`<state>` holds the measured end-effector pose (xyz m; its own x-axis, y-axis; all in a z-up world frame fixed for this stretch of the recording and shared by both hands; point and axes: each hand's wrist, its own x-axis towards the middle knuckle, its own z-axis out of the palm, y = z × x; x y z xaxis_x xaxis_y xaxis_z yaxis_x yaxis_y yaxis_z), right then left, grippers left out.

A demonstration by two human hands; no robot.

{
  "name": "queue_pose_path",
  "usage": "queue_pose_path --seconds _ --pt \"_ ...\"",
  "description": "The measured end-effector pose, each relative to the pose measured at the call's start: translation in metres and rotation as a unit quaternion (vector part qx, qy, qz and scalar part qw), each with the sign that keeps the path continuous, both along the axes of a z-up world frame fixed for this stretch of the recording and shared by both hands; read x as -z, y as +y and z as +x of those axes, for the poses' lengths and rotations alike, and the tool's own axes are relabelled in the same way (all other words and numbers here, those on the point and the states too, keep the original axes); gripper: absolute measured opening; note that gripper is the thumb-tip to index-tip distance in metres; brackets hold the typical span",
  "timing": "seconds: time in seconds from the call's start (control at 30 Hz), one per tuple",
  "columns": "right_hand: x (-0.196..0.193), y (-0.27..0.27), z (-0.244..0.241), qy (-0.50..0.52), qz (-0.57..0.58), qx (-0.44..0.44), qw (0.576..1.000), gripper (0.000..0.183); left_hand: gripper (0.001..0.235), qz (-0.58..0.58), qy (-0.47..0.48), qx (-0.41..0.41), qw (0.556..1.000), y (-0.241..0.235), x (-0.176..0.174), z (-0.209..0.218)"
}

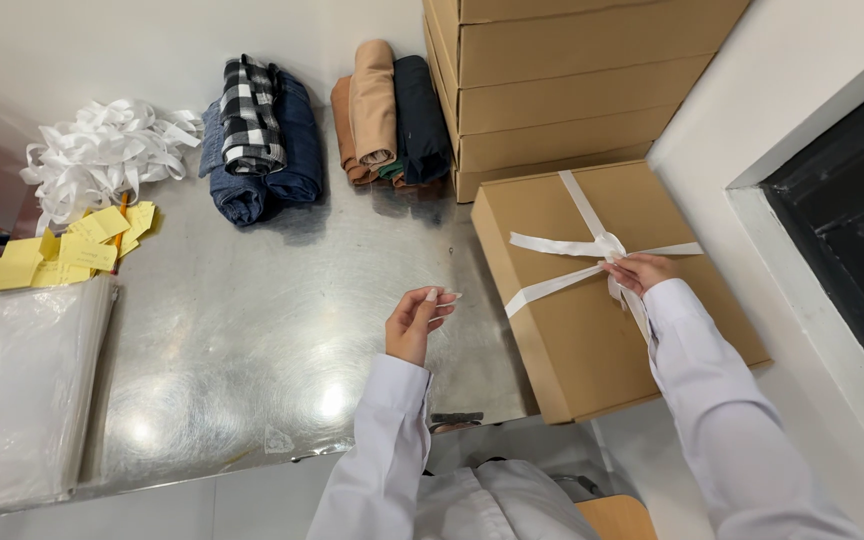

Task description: The person places a folded plaid garment onto a clear plastic bag on a metal table, smooths the bag, and then moves a stack of similar bags aside. They then pick up a cardboard box, untie a white ribbon, and place the ribbon on the table before moving the box.

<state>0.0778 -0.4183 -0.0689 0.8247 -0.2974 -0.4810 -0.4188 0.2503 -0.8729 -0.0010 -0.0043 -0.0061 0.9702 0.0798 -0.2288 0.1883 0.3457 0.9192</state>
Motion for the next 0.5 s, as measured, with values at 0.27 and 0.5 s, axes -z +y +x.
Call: queue_pose_path --seconds 0.27,0.5 --pt "0.011 0.091 -0.005 -0.015 -0.043 -0.116 0.992 0.014 0.016 0.001 0.005 -0.034 0.999 0.015 0.022 -0.006" --pt "0.005 0.245 -0.013 -0.005 0.013 -0.249 0.968 0.041 0.018 -0.007 -0.003 -0.151 0.988 0.094 0.05 -0.045"
